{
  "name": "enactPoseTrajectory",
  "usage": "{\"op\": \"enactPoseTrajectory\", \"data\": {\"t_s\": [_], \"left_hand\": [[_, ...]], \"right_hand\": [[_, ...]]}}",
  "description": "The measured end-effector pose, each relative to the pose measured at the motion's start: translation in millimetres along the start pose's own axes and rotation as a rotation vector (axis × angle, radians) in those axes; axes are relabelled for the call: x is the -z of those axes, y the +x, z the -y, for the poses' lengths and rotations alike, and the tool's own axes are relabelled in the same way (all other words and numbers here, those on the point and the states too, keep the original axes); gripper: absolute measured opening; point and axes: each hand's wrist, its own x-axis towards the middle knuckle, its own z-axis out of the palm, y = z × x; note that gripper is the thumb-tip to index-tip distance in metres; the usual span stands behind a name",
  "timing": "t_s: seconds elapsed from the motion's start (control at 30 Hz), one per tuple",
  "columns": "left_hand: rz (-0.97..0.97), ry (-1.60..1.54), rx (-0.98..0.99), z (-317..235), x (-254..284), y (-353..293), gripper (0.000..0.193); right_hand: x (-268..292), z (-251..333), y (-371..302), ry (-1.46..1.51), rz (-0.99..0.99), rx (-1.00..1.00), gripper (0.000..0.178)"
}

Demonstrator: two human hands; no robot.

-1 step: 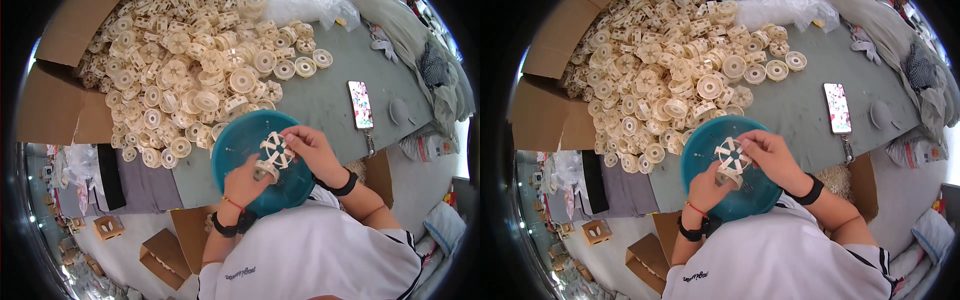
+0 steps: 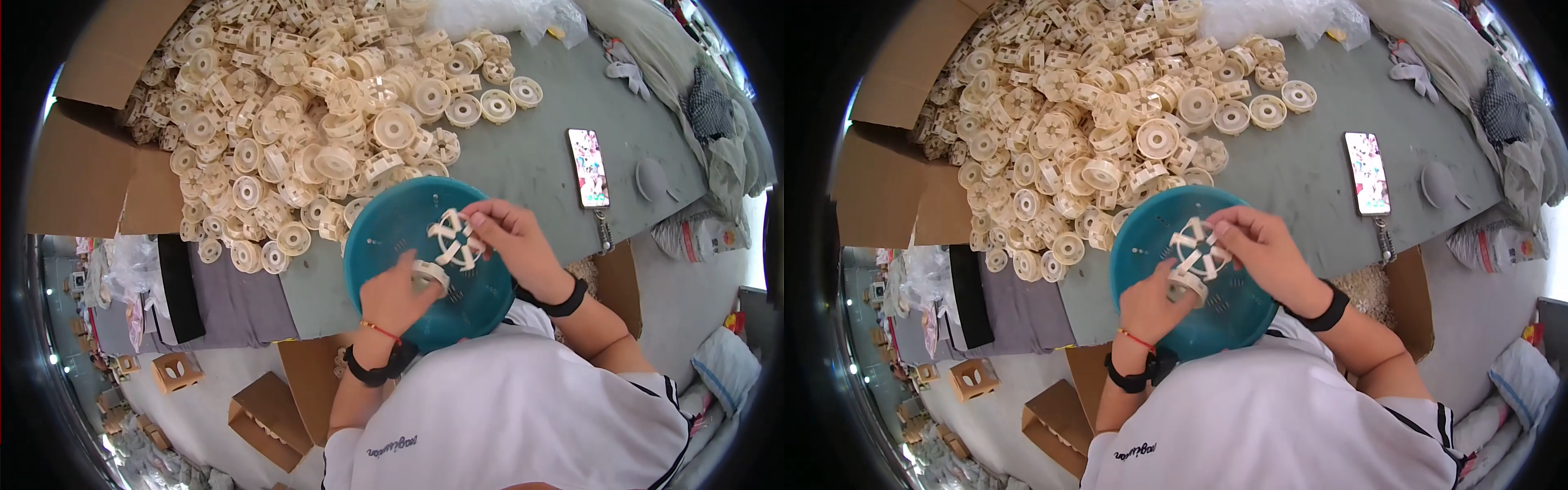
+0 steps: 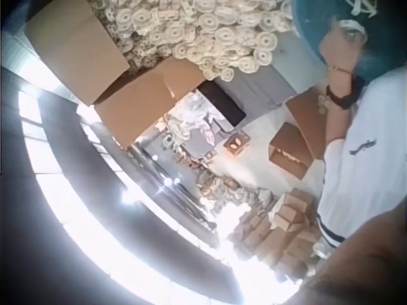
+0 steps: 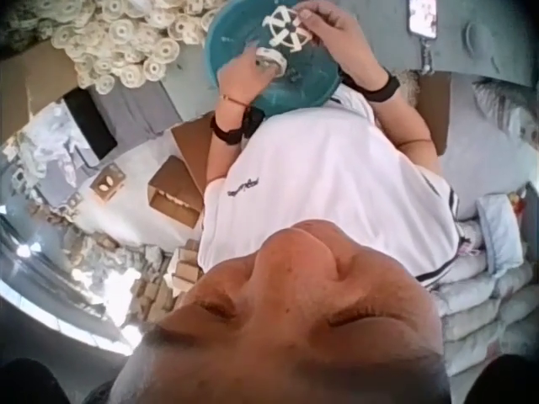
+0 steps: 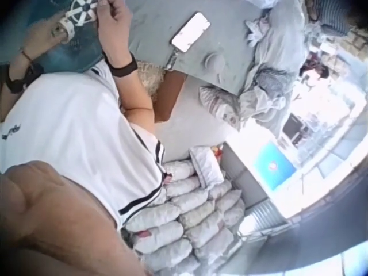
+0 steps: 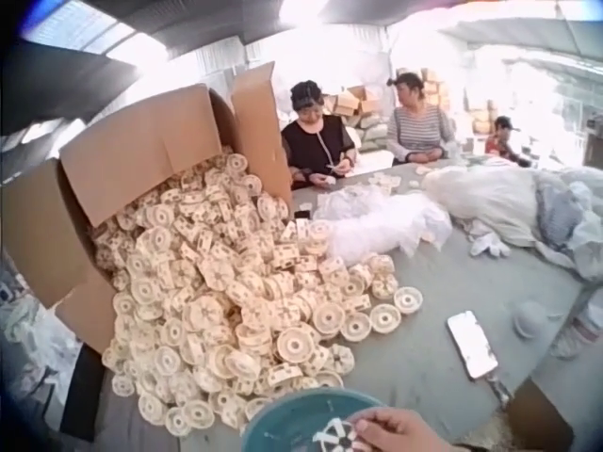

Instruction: Assembling small plastic components by inserting springs and snapping parts together.

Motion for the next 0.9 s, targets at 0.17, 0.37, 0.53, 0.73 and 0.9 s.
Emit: {"op": "enactPoseTrajectory", "data": {"t_s": [0.17, 0.37, 0.53, 0.73, 0.9], "left_hand": [[-0.079, -0.656, -0.006, 44.8, 14.0, -20.6, 0.051], [-0.268, -1.207, 0.378, 185.0, 2.3, -156.2, 0.051], [0.235, -0.593, 1.021, 272.2, -69.1, -217.5, 0.042], [-0.555, -0.394, 0.562, 184.6, -7.6, -103.9, 0.033], [-0.654, -0.184, 0.073, 124.6, 16.2, 14.7, 0.038]], "right_hand": [[56.7, 12.6, -17.7, -0.007, -0.098, 0.054, 0.018], [207.7, -42.7, -100.2, -0.375, -0.221, -0.320, 0.015], [264.9, -140.8, -148.7, -0.439, -0.420, -0.713, 0.021], [293.6, -171.7, -132.2, -0.786, -1.026, -0.218, 0.029], [182.8, -71.9, -46.6, -0.598, -1.271, 0.398, 0.022]]}}
